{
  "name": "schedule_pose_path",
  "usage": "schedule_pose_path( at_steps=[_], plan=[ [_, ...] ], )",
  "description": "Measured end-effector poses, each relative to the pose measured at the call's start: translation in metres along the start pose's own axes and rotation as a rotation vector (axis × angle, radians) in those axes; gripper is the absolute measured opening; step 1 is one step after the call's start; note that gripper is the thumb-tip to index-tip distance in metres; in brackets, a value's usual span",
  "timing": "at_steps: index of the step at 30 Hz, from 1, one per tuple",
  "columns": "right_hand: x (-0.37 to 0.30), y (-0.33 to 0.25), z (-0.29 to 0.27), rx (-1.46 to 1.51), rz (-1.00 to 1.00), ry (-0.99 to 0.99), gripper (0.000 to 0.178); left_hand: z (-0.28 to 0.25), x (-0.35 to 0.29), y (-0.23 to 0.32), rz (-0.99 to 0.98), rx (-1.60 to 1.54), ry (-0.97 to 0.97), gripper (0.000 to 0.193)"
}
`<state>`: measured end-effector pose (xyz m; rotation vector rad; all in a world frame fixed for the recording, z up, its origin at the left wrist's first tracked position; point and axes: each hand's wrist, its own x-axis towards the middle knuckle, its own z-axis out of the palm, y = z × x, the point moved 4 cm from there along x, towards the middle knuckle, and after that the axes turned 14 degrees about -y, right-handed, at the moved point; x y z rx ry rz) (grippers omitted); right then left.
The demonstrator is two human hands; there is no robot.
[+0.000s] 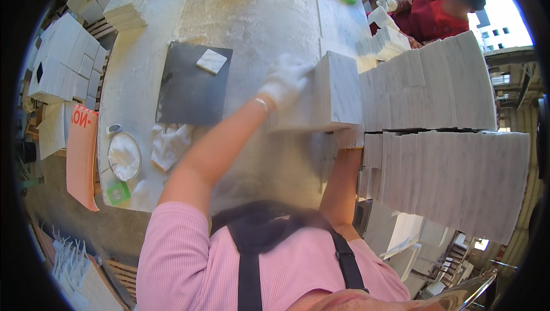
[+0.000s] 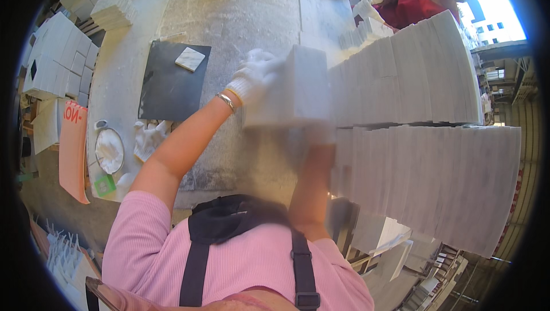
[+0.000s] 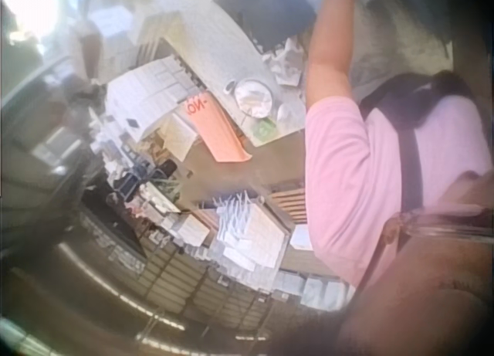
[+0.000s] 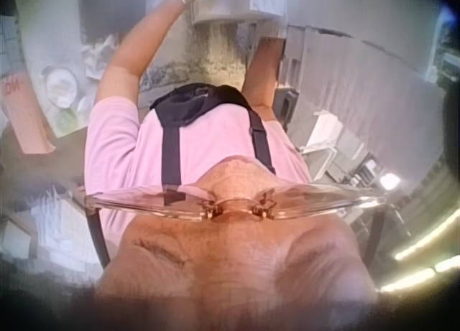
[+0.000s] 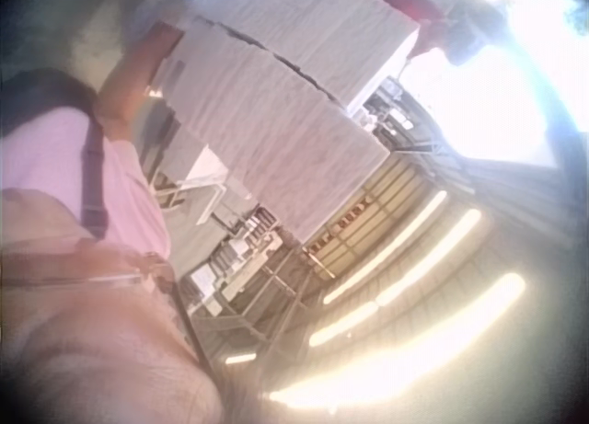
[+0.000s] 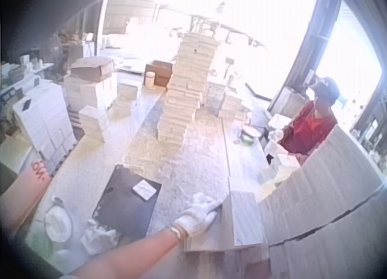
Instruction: The person repeatedly rubs the edges of rectangular stone tiles with a small abrasive block to smooth them. They then use a metal scraper to remove excess material from the tile edges. The person handles multiple tiles one at a time and places them on a workbench.
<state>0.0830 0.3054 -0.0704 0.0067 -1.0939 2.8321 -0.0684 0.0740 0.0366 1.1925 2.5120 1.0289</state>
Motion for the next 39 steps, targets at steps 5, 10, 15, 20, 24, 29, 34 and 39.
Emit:
schedule_pose_path(
  at_steps=[5,10,15,20,24,29,34,39],
  plan=[
    [-0.001,0.007,0.001,0.028,-0.016,-0.029,0.057,-0.006,0.000,-0.001,0.010,-0.082,-0.031,0.041],
    [-0.010,0.012,0.004,0.153,-0.052,0.032,0.055,-0.027,-0.012,-0.011,-0.026,-0.301,0.177,0.043],
    [-0.042,0.004,0.055,-1.084,0.066,0.139,0.073,-0.053,-0.060,-0.023,-0.066,-0.355,0.336,0.044],
    [-0.099,0.004,0.122,-0.278,0.063,0.485,0.077,-0.047,-0.133,-0.023,-0.191,-0.385,0.388,0.043],
    [-0.140,0.012,0.149,-0.364,0.190,0.405,0.074,-0.033,-0.190,-0.005,-0.206,-0.316,0.335,0.042],
    [-0.180,0.032,0.120,-0.494,0.300,0.267,0.070,-0.016,-0.243,0.023,-0.270,-0.308,0.275,0.042],
    [-0.203,0.055,0.109,-0.386,0.443,0.089,0.063,0.000,-0.281,0.053,-0.247,-0.192,0.271,0.045],
    [-0.213,0.048,0.131,-0.550,0.614,-0.106,0.062,0.032,-0.323,0.086,-0.327,-0.209,0.315,0.042]
  ],
)
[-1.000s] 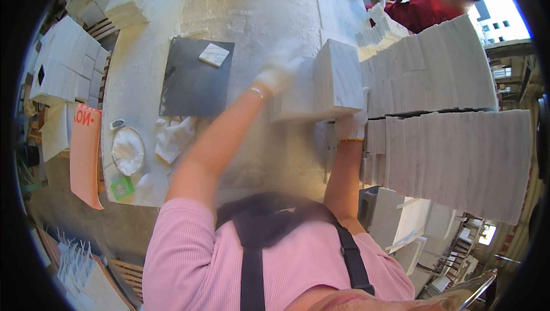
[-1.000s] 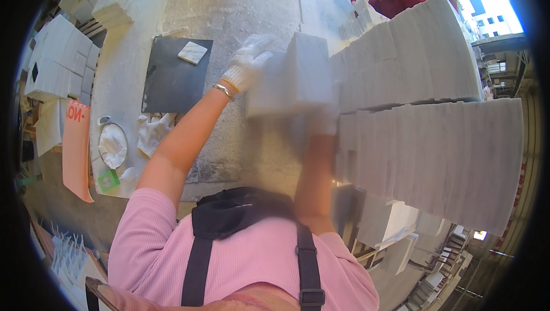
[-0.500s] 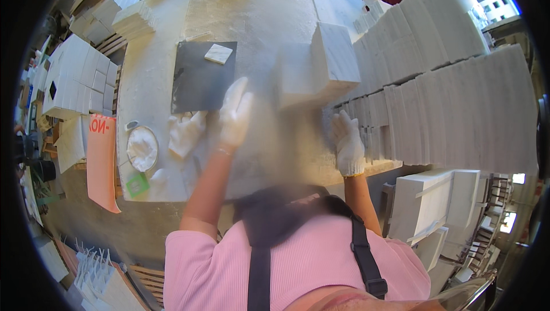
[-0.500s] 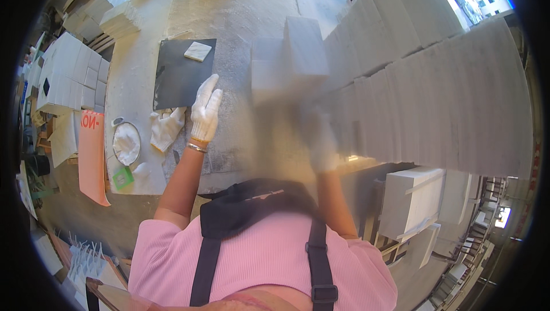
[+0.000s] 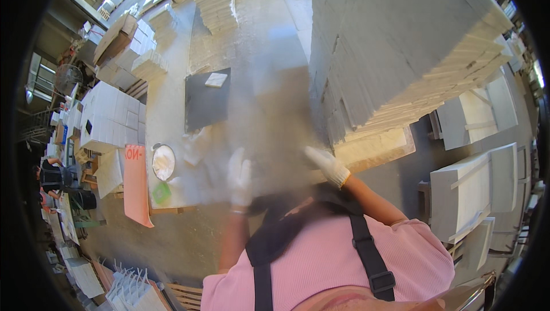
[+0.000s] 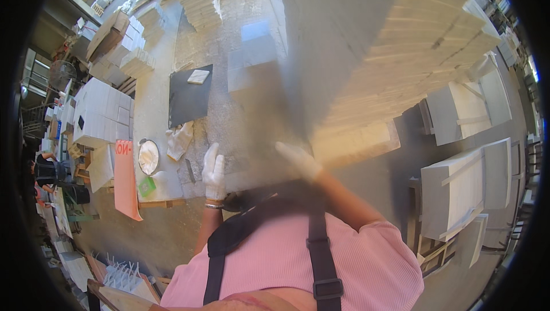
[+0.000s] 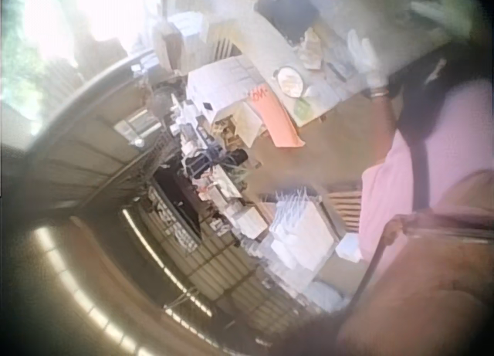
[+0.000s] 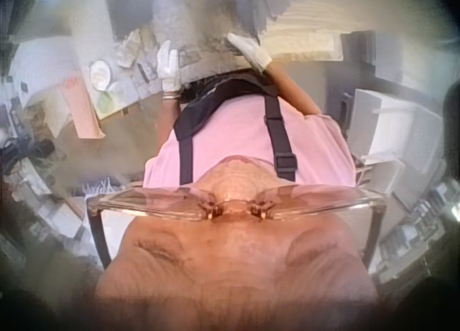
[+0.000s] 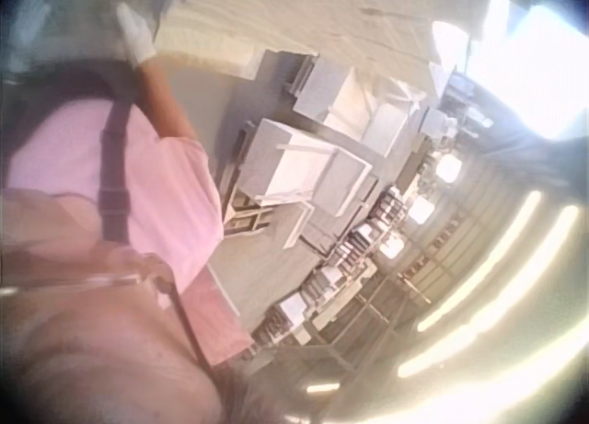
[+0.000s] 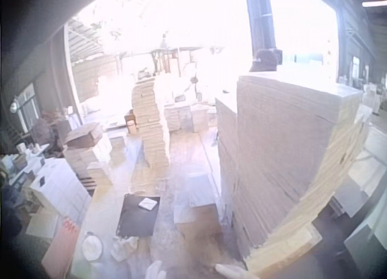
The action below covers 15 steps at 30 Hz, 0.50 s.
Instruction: The person repeatedly rubs the edges of rectangular stone tiles with a small abrasive block to smooth them. They then use a metal scraper to remove excess material from the tile edges. The person handles multiple tiles one at a time and places them on a workbench.
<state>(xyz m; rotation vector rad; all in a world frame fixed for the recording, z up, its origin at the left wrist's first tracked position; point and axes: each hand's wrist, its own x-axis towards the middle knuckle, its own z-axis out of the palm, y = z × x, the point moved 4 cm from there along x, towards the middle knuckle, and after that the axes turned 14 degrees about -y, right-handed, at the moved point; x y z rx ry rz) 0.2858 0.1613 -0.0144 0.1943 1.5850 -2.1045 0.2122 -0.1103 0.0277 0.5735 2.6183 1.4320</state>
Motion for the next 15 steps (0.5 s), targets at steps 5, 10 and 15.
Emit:
schedule_pose_path(
  at_steps=[5,10,15],
  plan=[
    [-0.010,0.007,0.007,-0.111,-0.061,-0.152,0.053,0.016,-0.060,0.006,-0.116,0.033,0.001,0.042],
    [-0.006,0.033,0.011,-0.649,-0.216,-0.223,0.044,0.018,-0.119,0.005,-0.224,-0.013,0.069,0.042],
    [-0.014,0.040,0.028,-0.847,-0.422,-0.295,0.042,0.018,-0.161,-0.002,-0.311,-0.072,0.120,0.045]
  ],
)
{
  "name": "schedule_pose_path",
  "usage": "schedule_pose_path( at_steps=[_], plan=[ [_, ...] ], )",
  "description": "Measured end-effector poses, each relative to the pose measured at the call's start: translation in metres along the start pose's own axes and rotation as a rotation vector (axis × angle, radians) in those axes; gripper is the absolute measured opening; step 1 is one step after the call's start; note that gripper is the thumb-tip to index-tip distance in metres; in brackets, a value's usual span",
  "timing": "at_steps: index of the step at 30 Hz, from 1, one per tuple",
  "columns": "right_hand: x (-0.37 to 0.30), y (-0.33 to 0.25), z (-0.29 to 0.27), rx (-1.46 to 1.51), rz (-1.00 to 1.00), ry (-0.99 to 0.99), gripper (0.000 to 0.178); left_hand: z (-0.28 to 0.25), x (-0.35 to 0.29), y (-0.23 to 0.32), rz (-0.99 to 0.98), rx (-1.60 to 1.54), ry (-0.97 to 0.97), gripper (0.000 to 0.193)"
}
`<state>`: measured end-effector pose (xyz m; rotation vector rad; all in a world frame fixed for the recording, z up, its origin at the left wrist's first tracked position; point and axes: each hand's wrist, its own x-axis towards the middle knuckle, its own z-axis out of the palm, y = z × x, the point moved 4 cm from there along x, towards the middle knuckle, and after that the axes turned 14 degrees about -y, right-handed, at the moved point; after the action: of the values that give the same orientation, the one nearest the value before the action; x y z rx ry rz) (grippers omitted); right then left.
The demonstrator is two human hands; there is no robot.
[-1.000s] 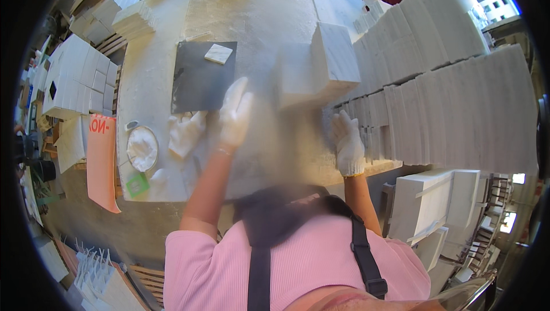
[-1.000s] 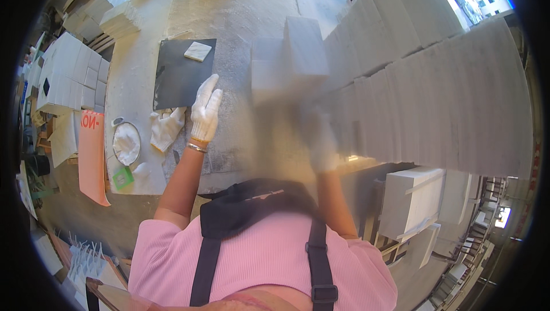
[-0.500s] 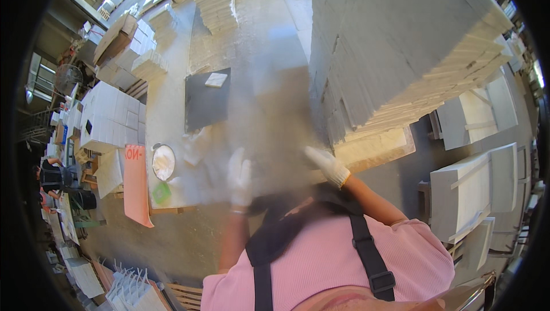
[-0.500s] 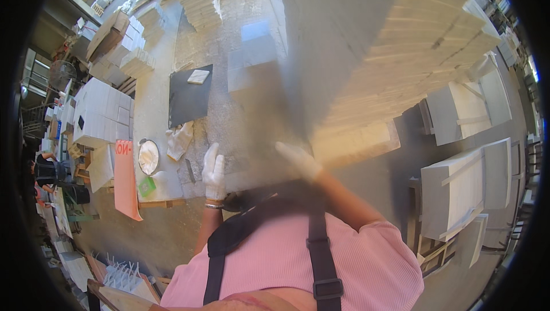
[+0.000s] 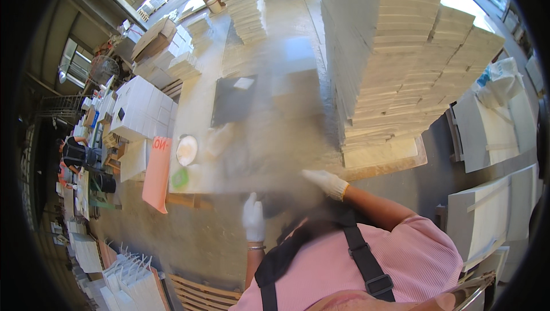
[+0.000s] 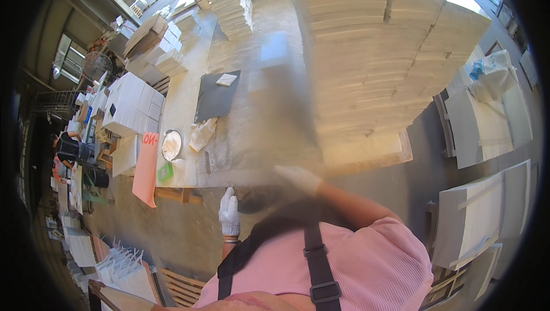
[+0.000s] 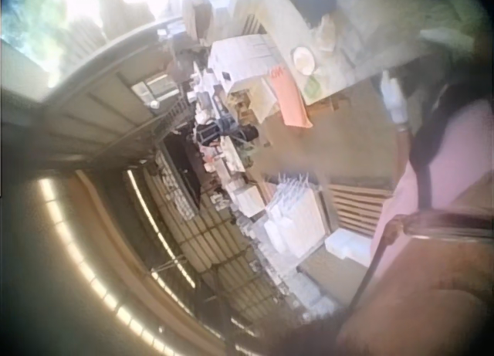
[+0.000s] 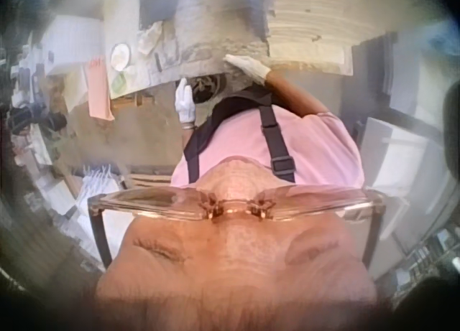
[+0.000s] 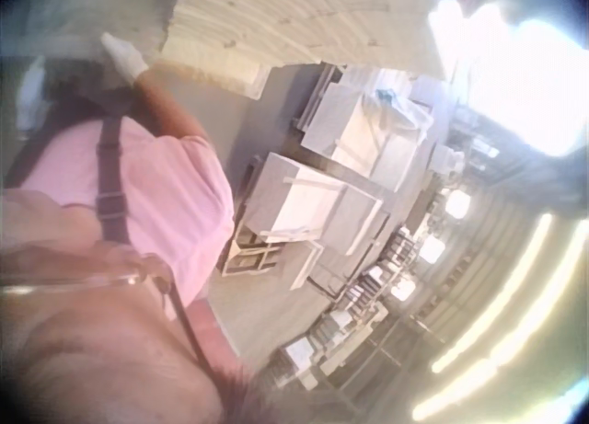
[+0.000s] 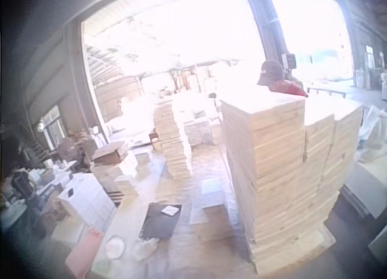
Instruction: The person repeatedly rubs the edges of rectangular stone tiles with a small abrasive block to smooth them. They then use a metal scraper to remove excess material from the tile edges. The person handles multiple tiles one at a time and places them on a workbench.
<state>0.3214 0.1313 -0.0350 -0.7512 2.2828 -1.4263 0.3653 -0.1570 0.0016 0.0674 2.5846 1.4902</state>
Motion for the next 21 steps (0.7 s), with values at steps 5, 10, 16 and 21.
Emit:
schedule_pose_path(
  at_steps=[5,10,16,21],
  plan=[
    [0.022,-0.026,0.029,-0.055,0.132,-0.307,0.040,-0.001,-0.050,-0.021,-0.052,-0.058,0.024,0.044],
    [0.022,-0.095,0.088,-0.211,0.195,-0.639,0.052,-0.010,-0.145,-0.071,-0.248,0.051,-0.031,0.046],
    [0.010,-0.143,0.186,0.325,-0.068,-0.641,0.053,-0.014,-0.303,-0.141,-0.647,0.127,-0.078,0.043],
    [0.010,-0.125,0.279,0.403,0.348,-1.054,0.064,-0.001,-0.406,-0.182,-0.519,0.115,0.048,0.034]
  ],
)
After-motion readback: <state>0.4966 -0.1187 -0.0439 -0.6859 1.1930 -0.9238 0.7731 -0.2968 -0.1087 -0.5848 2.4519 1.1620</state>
